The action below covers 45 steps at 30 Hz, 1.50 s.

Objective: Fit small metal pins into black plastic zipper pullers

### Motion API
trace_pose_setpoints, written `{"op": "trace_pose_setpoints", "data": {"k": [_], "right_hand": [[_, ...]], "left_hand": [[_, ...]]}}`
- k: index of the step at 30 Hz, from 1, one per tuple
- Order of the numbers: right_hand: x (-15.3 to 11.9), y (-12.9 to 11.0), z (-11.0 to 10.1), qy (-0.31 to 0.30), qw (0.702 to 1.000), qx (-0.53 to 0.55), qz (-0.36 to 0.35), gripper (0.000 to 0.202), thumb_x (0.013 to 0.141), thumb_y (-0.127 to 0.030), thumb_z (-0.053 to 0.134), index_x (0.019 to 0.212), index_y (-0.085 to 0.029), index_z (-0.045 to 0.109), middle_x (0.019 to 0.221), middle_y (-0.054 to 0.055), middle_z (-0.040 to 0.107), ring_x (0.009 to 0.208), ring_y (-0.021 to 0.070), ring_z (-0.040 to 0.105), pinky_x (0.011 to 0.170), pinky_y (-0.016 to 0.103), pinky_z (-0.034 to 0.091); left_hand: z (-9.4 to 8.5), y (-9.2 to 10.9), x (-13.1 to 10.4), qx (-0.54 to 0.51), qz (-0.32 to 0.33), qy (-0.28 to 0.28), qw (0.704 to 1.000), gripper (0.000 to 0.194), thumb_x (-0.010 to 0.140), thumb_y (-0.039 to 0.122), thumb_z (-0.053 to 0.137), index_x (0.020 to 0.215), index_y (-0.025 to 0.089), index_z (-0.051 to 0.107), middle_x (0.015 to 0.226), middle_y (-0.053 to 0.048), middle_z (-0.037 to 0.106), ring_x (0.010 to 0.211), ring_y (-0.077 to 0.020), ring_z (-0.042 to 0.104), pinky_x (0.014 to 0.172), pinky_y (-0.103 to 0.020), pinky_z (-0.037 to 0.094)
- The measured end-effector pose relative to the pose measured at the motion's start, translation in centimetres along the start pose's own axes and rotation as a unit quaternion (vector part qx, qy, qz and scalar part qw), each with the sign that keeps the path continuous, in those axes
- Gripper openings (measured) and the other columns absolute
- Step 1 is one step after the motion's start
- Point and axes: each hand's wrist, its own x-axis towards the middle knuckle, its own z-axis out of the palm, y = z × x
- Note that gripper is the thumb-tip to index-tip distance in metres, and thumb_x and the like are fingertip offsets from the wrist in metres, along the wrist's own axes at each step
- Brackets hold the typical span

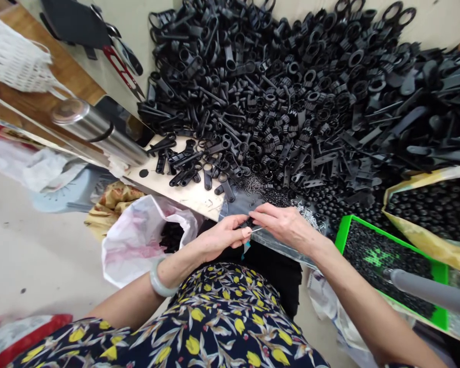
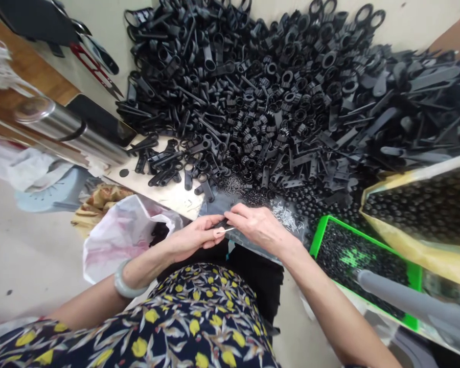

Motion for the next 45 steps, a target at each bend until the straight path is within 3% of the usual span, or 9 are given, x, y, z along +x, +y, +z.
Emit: {"op": "trace_pose_setpoints", "data": {"k": [7,14,19,25,33,38,45], "right_hand": [[-1.1,-0.6,2.9,0.065,0.996,0.029,0.047,0.032,0.106,-0.021,0.048,0.133,-0.022,0.065,0.117,0.010,0.072,0.082,0.0149,0.073,0.066,0.024,0.059],[-1.7,-1.1,4.3,0.128,0.990,0.019,0.051,0.033,0.105,-0.017,0.052,0.135,-0.017,0.063,0.117,0.013,0.071,0.089,0.0177,0.074,0.070,0.025,0.062],[-1.6,-1.3,4.8,0.168,0.983,0.052,0.056,0.035,0.104,-0.016,0.052,0.138,-0.020,0.061,0.118,0.013,0.070,0.096,0.0182,0.073,0.077,0.026,0.063],[-1.1,-1.2,4.7,0.151,0.981,0.087,0.085,0.033,0.105,-0.021,0.051,0.135,-0.022,0.064,0.117,0.013,0.069,0.094,0.0188,0.072,0.073,0.028,0.063],[-0.2,-0.2,3.8,0.114,0.977,0.154,0.091,0.028,0.106,-0.026,0.052,0.128,-0.024,0.069,0.111,0.009,0.068,0.091,0.0176,0.070,0.077,0.031,0.062],[0.1,-0.1,4.0,0.120,0.977,0.150,0.096,0.027,0.106,-0.026,0.052,0.127,-0.022,0.068,0.113,0.010,0.068,0.093,0.0180,0.070,0.079,0.031,0.061],[0.2,-0.7,4.5,0.149,0.973,0.141,0.105,0.027,0.106,-0.024,0.051,0.125,-0.021,0.069,0.111,0.010,0.068,0.091,0.0178,0.071,0.077,0.030,0.061]], "left_hand": [[0.0,-0.6,0.2,-0.015,0.009,0.048,0.999,0.052,0.082,0.039,0.079,0.120,0.012,0.057,0.074,0.005,0.052,0.059,-0.0067,0.040,0.053,-0.022,0.026],[1.0,-1.0,0.3,-0.012,0.013,0.078,0.997,0.043,0.083,0.037,0.074,0.114,0.012,0.057,0.073,0.004,0.055,0.054,-0.0060,0.042,0.053,-0.022,0.031],[1.2,-0.9,0.5,-0.005,0.024,0.076,0.997,0.040,0.082,0.039,0.074,0.107,0.012,0.058,0.073,0.003,0.056,0.053,-0.0056,0.043,0.052,-0.021,0.031],[0.8,-1.2,0.8,0.026,0.035,0.089,0.995,0.038,0.082,0.041,0.073,0.104,0.013,0.058,0.073,0.003,0.055,0.055,-0.0069,0.043,0.050,-0.021,0.031],[-0.1,-0.6,0.8,0.028,0.019,0.063,0.997,0.042,0.080,0.043,0.079,0.103,0.013,0.060,0.071,0.005,0.054,0.053,-0.0053,0.037,0.051,-0.022,0.026],[0.0,-0.4,0.9,0.021,0.016,0.081,0.996,0.048,0.080,0.042,0.079,0.111,0.012,0.058,0.070,0.005,0.053,0.053,-0.0054,0.037,0.051,-0.023,0.024],[0.2,-0.2,0.8,0.011,0.021,0.086,0.996,0.043,0.078,0.041,0.082,0.103,0.013,0.059,0.069,0.006,0.054,0.051,-0.0044,0.038,0.051,-0.022,0.025]]}}
